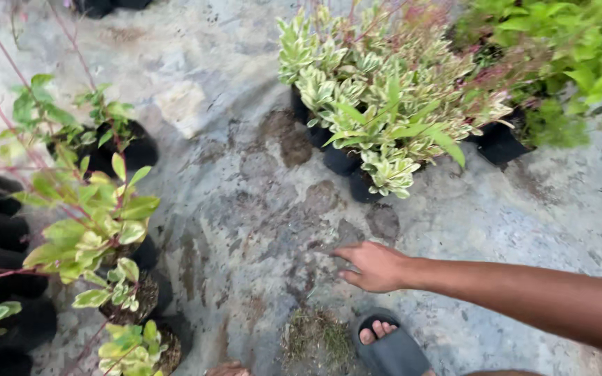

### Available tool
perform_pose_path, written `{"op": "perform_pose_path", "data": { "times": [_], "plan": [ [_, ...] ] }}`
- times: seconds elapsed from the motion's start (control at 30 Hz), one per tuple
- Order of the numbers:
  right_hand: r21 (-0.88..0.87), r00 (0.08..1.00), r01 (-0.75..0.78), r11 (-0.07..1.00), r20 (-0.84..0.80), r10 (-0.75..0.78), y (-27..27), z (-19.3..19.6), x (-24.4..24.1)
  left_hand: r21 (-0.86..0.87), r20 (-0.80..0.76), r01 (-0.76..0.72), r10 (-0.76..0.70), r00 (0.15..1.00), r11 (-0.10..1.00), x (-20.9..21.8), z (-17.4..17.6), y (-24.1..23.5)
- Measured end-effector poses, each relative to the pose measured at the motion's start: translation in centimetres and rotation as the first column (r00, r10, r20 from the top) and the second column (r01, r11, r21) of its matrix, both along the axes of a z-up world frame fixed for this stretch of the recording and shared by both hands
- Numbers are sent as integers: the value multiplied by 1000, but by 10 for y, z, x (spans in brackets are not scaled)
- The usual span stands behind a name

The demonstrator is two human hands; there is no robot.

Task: The person picks up small potted plants one at a time, rotates them to display the foliage, and places them back on a plastic sheet among other similar pots. The person also removes a stray grass blade from one pot before setting it down.

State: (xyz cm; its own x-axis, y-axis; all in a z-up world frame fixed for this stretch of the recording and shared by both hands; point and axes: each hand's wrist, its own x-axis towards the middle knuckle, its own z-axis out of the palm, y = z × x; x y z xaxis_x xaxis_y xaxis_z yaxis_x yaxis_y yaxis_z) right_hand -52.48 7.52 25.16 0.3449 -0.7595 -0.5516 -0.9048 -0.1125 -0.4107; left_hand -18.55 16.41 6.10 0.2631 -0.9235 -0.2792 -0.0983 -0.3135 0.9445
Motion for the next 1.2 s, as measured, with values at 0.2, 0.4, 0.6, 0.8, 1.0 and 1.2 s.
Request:
{"op": "perform_pose_path", "data": {
  "times": [0.2,0.4,0.6,0.8,1.0,1.2],
  "plan": [
    [134,925,-106,985,-351,148,7,-8,-146,21,-14,245,-245,969,969,-92,0,-81],
    [-279,799,581,765,372,-471,-43,-124,-194,42,25,391,-392,920,920,-196,-17,-139],
    [74,128,922,380,868,-480,-70,-175,-172,20,300,609,-586,753,793,-262,-5,-216],
    [-40,222,943,331,816,-534,-75,-199,-169,206,-413,462,-351,841,863,-330,-14,-217],
    [26,209,899,437,852,-481,-74,-238,-174,28,404,580,-540,739,814,-353,-6,-209],
    [345,162,658,669,803,-574,-49,-225,-173,-179,298,522,-460,837,834,-308,19,-186]
  ]
}}
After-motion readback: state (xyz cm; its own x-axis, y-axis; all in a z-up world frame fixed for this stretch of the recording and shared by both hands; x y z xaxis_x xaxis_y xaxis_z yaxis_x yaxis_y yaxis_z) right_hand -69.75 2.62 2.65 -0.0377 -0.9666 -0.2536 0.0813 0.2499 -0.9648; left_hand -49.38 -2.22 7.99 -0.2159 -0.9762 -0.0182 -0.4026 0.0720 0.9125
